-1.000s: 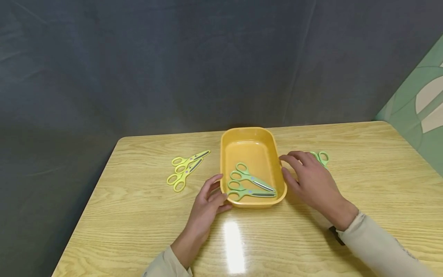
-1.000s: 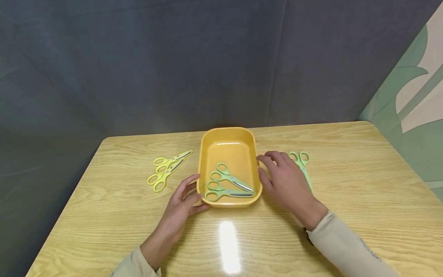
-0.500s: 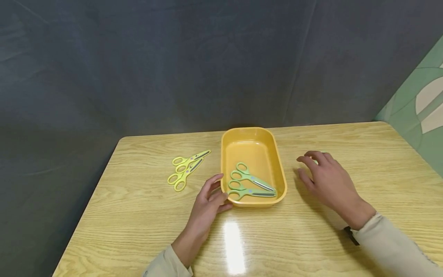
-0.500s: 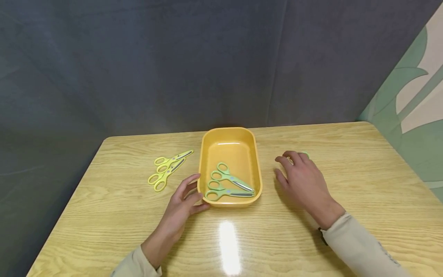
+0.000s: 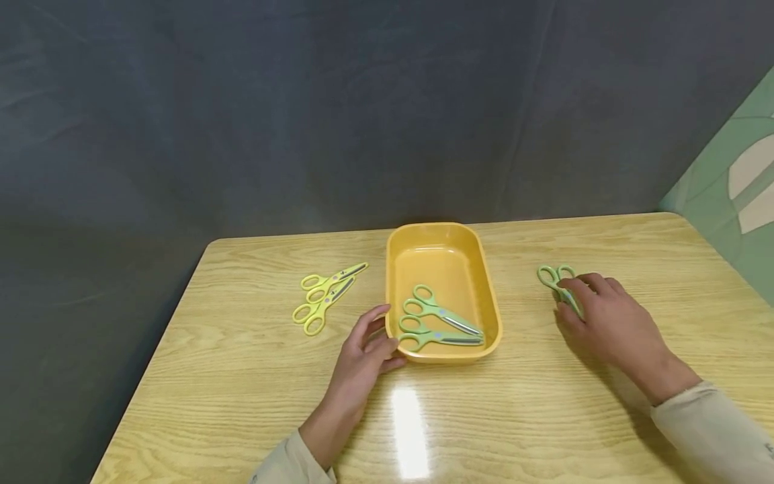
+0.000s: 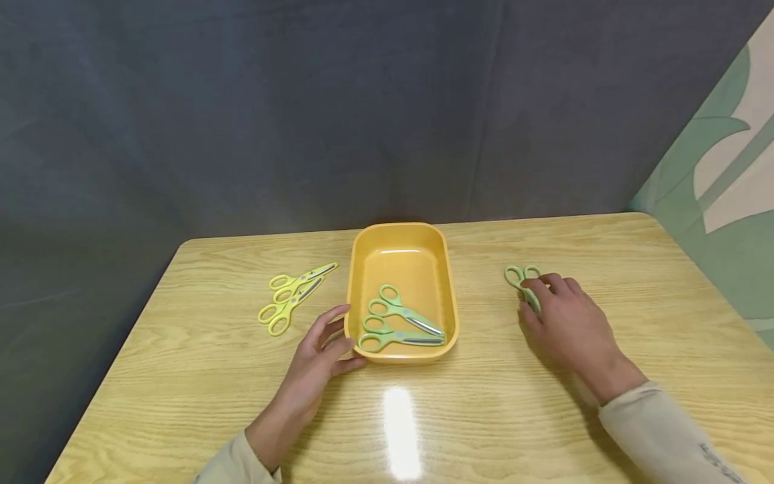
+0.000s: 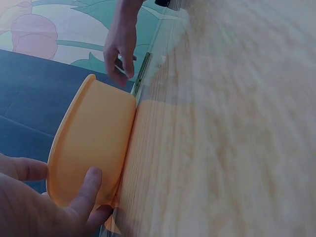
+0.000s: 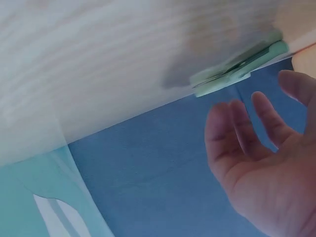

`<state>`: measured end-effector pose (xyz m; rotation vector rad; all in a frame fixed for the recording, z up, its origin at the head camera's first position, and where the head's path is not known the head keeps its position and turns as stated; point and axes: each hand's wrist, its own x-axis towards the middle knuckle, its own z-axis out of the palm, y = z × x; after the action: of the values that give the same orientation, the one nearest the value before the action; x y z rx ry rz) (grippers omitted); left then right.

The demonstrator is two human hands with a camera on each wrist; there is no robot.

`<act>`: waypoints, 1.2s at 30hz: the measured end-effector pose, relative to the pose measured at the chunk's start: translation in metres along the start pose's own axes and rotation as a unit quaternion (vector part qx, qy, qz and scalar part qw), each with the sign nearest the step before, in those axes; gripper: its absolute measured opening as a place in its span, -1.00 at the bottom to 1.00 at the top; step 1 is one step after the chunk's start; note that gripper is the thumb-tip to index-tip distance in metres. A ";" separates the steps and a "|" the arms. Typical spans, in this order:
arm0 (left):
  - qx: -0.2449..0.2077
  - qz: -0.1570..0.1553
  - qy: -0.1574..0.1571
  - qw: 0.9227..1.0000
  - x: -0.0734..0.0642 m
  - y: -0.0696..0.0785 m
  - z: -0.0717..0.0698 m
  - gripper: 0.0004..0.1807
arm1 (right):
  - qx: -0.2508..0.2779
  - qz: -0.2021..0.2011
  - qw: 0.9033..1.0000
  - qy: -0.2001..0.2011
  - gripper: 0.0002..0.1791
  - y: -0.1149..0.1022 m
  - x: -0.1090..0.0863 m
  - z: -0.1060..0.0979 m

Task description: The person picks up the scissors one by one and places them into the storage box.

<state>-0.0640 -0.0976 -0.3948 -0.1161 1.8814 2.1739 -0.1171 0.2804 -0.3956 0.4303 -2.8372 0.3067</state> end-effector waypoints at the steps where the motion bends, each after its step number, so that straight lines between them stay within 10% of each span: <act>1: 0.001 0.000 0.000 1.000 0.000 0.000 0.000 -0.37 | 0.006 0.008 1.000 -0.007 -0.59 0.002 0.000 0.000; 13: 0.000 -0.002 0.004 1.000 -0.002 0.000 0.000 -0.36 | -0.006 0.066 0.993 -0.093 -0.41 0.009 0.007 0.000; 22: 0.000 -0.003 0.007 1.000 -0.001 0.001 0.000 -0.37 | 0.009 -0.010 1.000 -0.002 -0.50 0.015 0.008 0.005; 36: 0.003 -0.004 0.005 1.000 -0.001 0.001 0.000 -0.37 | 0.006 -0.010 1.000 -0.011 -0.55 0.018 0.013 0.009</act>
<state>-0.0636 -0.0983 -0.3937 -0.1338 1.8900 2.1668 -0.1367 0.2912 -0.4037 0.4665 -2.8521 0.3171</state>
